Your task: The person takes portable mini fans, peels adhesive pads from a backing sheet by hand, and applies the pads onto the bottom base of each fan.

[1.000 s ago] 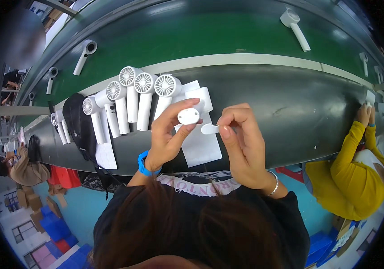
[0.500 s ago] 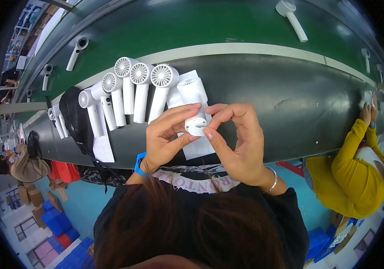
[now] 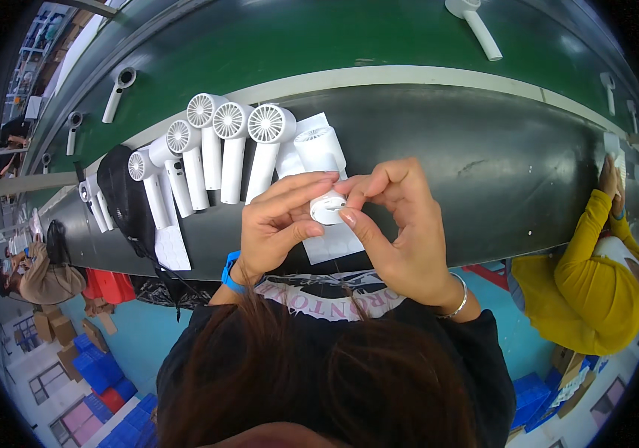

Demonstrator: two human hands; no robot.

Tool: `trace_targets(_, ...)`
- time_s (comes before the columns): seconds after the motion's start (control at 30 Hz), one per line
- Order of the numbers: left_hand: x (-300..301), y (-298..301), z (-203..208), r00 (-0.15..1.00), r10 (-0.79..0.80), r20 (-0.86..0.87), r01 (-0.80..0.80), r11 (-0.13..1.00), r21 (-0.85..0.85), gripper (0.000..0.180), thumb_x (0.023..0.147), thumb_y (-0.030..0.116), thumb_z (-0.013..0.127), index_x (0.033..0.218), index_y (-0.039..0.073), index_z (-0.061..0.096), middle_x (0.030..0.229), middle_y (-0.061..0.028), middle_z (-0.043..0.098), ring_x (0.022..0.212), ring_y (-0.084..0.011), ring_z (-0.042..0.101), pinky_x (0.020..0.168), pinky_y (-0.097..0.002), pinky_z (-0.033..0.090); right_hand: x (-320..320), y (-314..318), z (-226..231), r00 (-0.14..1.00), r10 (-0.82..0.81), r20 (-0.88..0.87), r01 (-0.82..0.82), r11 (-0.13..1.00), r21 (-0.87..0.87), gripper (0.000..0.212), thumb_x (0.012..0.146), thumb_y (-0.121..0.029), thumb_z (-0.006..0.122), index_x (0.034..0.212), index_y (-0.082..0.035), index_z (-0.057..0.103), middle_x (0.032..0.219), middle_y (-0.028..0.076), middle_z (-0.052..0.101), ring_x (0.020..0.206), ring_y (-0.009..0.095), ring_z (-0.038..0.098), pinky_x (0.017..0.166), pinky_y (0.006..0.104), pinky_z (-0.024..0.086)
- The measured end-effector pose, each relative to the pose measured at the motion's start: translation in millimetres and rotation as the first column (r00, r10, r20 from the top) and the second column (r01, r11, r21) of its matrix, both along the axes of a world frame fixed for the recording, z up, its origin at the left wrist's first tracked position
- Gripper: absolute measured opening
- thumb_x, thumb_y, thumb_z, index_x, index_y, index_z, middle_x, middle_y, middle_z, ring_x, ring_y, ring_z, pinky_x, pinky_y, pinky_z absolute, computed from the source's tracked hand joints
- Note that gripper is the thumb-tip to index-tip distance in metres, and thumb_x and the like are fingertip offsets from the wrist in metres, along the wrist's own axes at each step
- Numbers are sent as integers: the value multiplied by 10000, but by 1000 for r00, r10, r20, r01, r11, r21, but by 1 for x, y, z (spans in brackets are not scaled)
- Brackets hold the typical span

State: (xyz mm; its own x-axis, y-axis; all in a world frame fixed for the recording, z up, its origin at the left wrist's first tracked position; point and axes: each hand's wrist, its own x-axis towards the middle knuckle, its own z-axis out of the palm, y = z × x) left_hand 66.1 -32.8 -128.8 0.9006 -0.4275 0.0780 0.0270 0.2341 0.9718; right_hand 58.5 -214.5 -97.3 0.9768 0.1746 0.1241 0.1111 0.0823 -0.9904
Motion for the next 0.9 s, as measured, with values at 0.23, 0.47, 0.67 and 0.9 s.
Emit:
trace_targets(0.23,1,-1,0,1000,9,14,-8,1000,-15,442,741,-51,636,1173,-44,539,1252,-178,477,1061,-199,532,789,-244,478,2,0,4,1000,1,-19,-2,1000,-16,281,795,62,592,957,-24,380,806,84,546,911,166,567,831,302,450)
trace_targets(0.47,1,0,2,1000,-4,-2,4,1000,9,436,747,-33,639,1171,-45,540,1251,-177,478,1076,-210,526,808,-254,475,2,-1,5,1000,12,-25,-13,999,-46,280,792,58,598,953,-22,383,804,83,547,911,169,570,826,305,452)
trace_targets(0.67,0,-1,-3,1000,16,14,-16,1000,-27,429,751,-23,642,1169,-44,543,1246,-176,484,1058,-199,533,791,-246,472,2,-1,5,1000,21,-20,-22,998,-55,280,791,60,598,953,-20,385,813,80,546,915,170,571,828,307,455)
trace_targets(0.9,-1,1,1,1000,2,-16,-2,1000,1,423,757,-10,646,1167,-40,546,1241,-180,490,1091,-218,521,826,-261,465,0,-1,6,997,37,-70,-40,998,-42,309,791,39,620,962,-41,376,826,74,542,949,176,558,856,307,428)
